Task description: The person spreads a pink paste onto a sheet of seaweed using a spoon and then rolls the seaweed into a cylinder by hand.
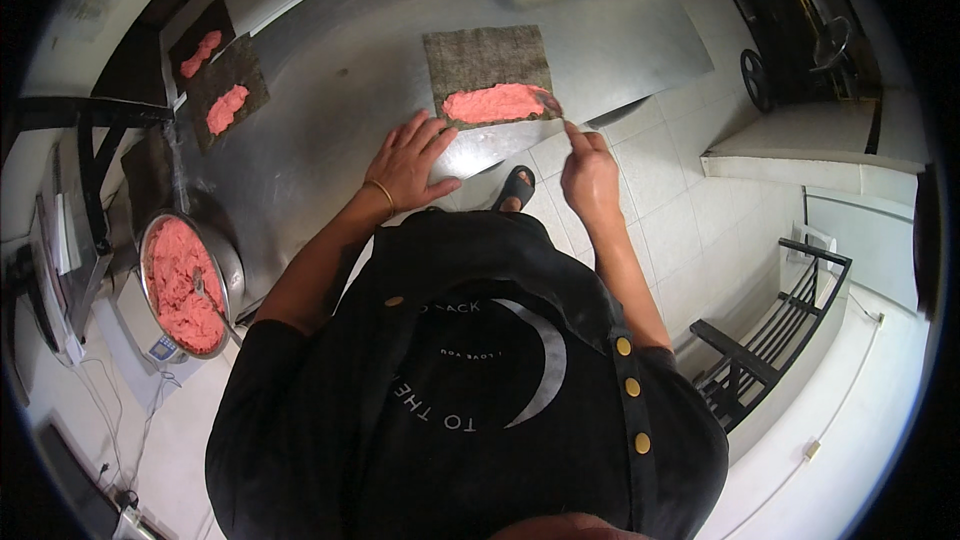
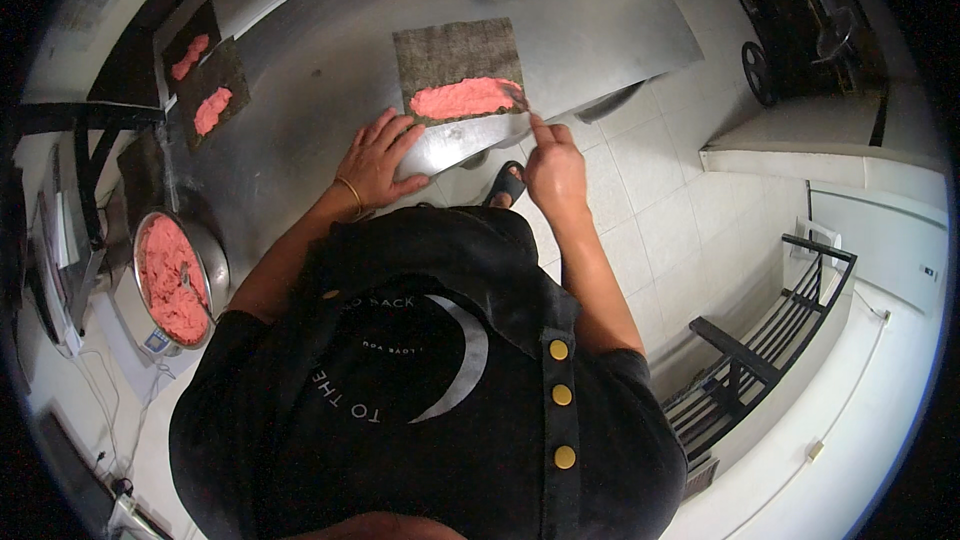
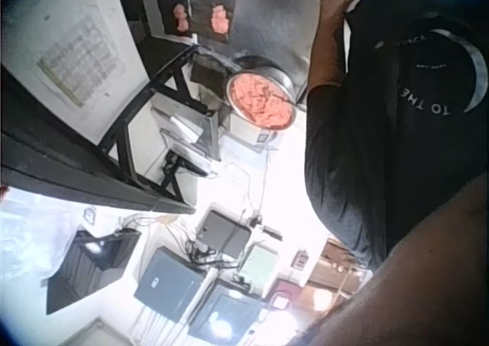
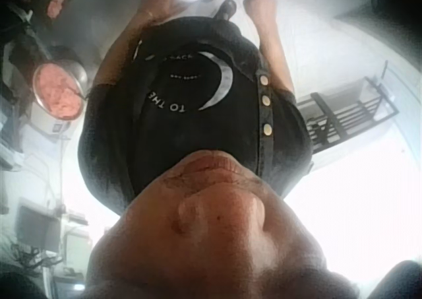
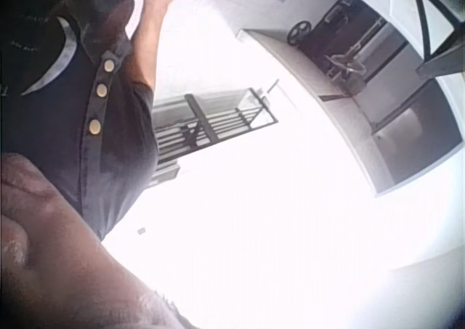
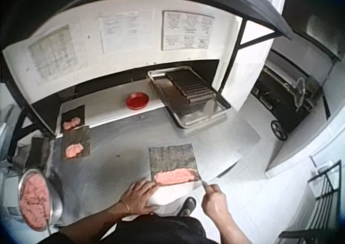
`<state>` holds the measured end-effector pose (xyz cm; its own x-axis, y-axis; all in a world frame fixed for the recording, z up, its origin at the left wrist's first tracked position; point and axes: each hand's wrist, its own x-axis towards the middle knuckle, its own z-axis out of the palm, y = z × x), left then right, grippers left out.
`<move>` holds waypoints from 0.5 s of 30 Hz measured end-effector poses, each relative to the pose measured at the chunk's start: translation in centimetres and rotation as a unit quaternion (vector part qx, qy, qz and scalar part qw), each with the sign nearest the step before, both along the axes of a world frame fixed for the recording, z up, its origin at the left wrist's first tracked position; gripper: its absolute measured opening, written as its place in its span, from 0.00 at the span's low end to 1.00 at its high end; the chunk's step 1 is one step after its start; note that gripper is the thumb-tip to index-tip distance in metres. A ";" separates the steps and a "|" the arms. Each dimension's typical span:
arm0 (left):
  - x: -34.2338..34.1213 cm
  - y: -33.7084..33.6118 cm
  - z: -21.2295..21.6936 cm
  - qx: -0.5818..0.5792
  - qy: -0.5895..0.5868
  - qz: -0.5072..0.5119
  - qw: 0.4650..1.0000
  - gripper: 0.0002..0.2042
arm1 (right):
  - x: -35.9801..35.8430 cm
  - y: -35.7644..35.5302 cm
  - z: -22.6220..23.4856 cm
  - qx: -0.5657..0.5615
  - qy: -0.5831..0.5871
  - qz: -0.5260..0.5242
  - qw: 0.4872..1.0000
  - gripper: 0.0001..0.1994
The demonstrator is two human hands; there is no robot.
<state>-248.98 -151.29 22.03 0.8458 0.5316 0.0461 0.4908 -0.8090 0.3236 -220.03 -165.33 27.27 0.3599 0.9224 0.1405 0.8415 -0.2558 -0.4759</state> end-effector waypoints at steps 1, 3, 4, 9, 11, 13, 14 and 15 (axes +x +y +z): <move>0.0 0.0 0.0 -0.009 0.007 -0.001 1.000 0.41 | -0.5 0.4 -0.2 -0.002 -0.004 0.017 1.000 0.25; 0.0 0.1 0.0 -0.023 0.027 -0.001 0.999 0.43 | -1.5 1.4 -0.8 -0.014 -0.010 0.064 0.998 0.25; 0.0 0.1 0.1 -0.021 0.027 -0.001 0.999 0.42 | -1.6 1.7 -0.9 -0.040 -0.020 0.041 0.998 0.24; 0.0 0.0 0.0 0.004 0.001 0.002 1.000 0.41 | 1.3 0.5 0.1 -0.065 -0.080 -0.016 0.995 0.23; 0.0 0.0 -0.1 -0.001 -0.005 0.002 1.000 0.41 | 2.7 -0.8 0.8 -0.056 -0.082 -0.010 0.995 0.21; -0.1 0.1 -0.2 -0.007 -0.003 0.003 1.000 0.41 | 3.4 -1.4 1.2 -0.037 -0.076 0.035 0.996 0.21; -0.1 0.1 -0.3 -0.014 0.005 0.003 1.000 0.42 | 3.3 -1.5 1.3 -0.036 -0.070 0.063 0.995 0.21; -0.1 0.1 -0.3 -0.021 0.012 0.003 1.000 0.42 | 3.1 -1.3 1.2 -0.035 -0.063 0.090 0.993 0.20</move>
<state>-249.04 -151.14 21.74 0.8433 0.5375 0.0031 0.5038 -0.7923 0.3441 -216.92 -166.60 28.43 0.1727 0.9792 0.1065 0.9283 -0.1257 -0.3500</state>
